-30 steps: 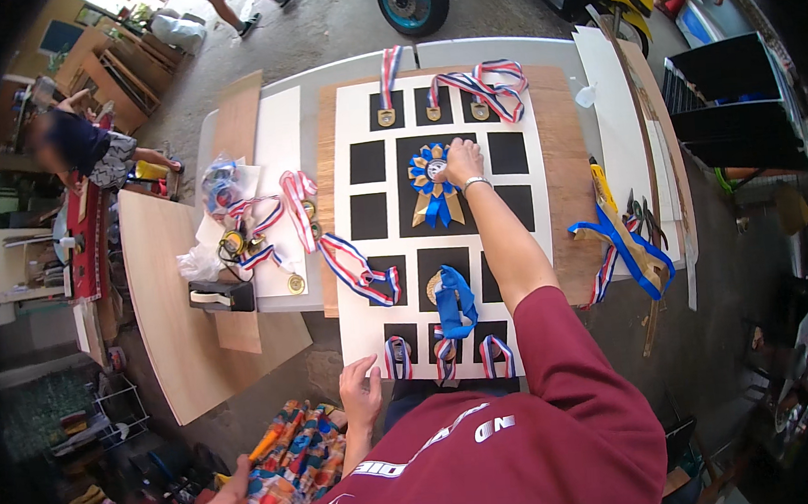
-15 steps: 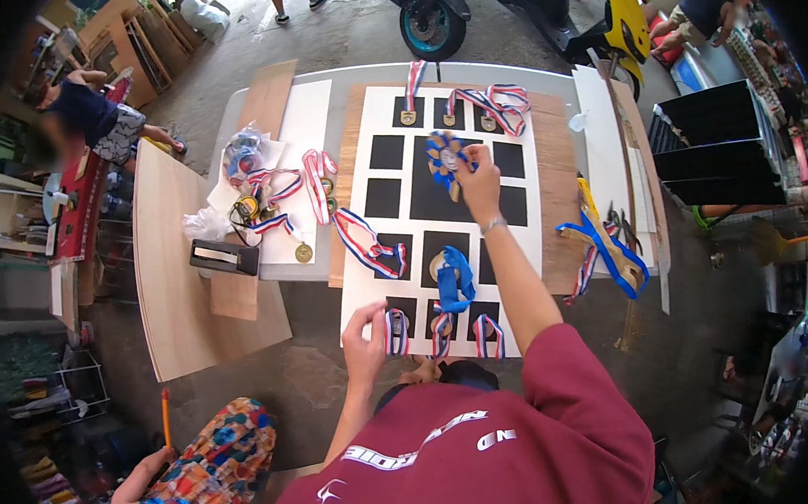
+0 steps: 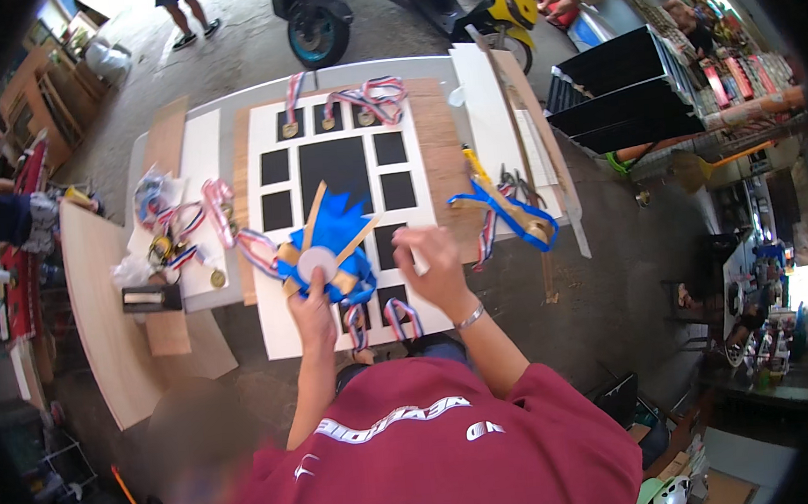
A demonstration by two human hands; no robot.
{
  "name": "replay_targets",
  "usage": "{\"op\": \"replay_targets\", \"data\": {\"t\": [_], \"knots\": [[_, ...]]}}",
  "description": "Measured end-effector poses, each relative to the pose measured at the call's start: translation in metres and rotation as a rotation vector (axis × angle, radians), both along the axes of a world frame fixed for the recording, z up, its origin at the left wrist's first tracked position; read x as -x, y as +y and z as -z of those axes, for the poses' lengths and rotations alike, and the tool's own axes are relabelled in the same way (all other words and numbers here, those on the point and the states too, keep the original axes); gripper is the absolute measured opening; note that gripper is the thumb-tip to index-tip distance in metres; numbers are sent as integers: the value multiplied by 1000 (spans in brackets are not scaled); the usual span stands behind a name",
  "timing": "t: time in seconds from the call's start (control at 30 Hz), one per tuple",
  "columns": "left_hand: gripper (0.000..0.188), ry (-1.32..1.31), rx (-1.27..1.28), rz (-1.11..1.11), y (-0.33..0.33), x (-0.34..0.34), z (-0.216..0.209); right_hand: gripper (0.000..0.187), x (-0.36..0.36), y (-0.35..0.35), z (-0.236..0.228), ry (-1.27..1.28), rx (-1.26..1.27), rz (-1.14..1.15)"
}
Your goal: The person assembles a blue and gold award ribbon by folding the ribbons and securing them with a yellow utility knife. They then apply glue to the back of the ribbon and attach a circular center emblem. Finally, the person places the completed ribbon onto a black square on a white display board and uses a tape measure to check the dimensions.
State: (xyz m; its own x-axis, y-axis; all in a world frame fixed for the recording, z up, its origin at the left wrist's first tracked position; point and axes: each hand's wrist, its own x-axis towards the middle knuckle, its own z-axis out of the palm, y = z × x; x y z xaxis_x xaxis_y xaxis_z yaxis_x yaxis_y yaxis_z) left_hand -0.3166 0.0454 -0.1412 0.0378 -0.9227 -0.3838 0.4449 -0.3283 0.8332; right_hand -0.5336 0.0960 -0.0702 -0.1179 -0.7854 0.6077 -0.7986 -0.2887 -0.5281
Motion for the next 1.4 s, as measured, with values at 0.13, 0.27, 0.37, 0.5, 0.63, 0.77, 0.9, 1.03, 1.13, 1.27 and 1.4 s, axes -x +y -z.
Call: {"op": "replay_targets", "data": {"t": [0.13, 0.27, 0.37, 0.5, 0.63, 0.77, 0.9, 1.03, 1.13, 1.27, 1.4], "knots": [[29, -286, 26, -7, 0, 5, 29, 17, 145, -54, 72, -471, -124, 485], [29, -436, -15, 123, 0, 46, 11, 22, 296, -138, 170, -496, -99, 571], [37, -547, -67, 97, 5, 75, 0, 35, 373, -203, 245, -422, -206, 484], [43, -298, -136, -154, 9, 106, -8, 51, 406, -272, 297, -288, -281, 441], [43, 122, -230, -315, 14, 117, -12, 59, 420, -320, 327, -309, -325, 462], [46, 151, -247, -290, -5, 153, -21, 55, 452, -339, 334, -257, -506, 538], [46, 1, -151, -139, -7, 169, -43, 39, 441, -322, 317, -577, -244, 310], [36, 12, -120, -153, 6, 162, -44, 31, 398, -261, 256, -1027, -109, 21], [27, 418, -161, -216, 14, 158, -56, 33, 322, -185, 154, -1396, -165, -176], [24, 578, -78, -66, 21, 151, -69, 40, 234, -82, 46, -1578, -186, -266], [25, 516, -2, 26, 40, 135, -87, 36, 182, -7, -4, -1441, -311, -553]]}}
